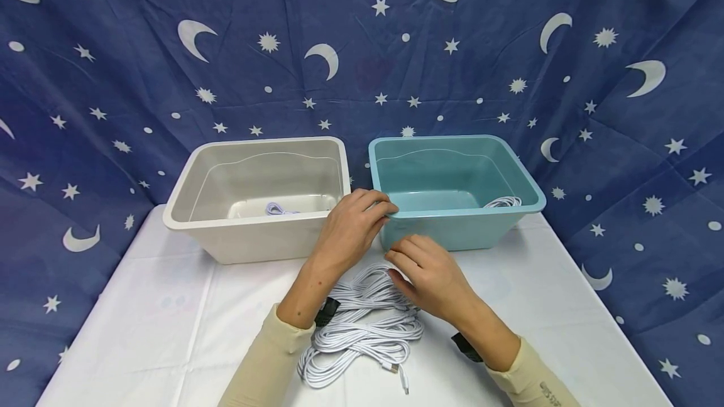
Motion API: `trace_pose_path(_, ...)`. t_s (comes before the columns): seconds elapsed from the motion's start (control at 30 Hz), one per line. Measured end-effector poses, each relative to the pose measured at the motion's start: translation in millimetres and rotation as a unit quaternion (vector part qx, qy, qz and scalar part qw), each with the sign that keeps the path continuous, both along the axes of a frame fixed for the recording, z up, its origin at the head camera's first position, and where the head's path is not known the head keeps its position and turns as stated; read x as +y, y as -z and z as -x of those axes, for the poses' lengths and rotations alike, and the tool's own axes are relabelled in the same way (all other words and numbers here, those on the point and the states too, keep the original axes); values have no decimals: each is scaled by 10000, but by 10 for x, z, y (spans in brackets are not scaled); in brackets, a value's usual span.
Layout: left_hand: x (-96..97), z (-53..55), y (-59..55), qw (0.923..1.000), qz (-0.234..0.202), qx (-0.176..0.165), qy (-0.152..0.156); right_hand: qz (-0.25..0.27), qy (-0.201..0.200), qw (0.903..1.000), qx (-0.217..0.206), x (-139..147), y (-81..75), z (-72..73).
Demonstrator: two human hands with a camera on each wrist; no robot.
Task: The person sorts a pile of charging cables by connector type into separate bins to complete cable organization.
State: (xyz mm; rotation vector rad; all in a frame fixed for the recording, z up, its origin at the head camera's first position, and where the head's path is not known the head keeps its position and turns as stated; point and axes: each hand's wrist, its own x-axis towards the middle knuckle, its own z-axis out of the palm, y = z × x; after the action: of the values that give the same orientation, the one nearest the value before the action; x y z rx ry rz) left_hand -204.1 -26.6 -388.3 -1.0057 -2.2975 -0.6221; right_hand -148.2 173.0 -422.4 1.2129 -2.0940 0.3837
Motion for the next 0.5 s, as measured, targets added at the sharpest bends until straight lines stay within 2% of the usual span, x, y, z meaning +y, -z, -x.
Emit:
trace_pose_path(0.2,3,0,-2,10000,8,7,-5,-311,-247,9989,-247,-80,78,-44)
trace_pose_path(0.5,7,-5,-5,10000,-6,-42,16,-673,-294,9965,-386,-194,224,-75)
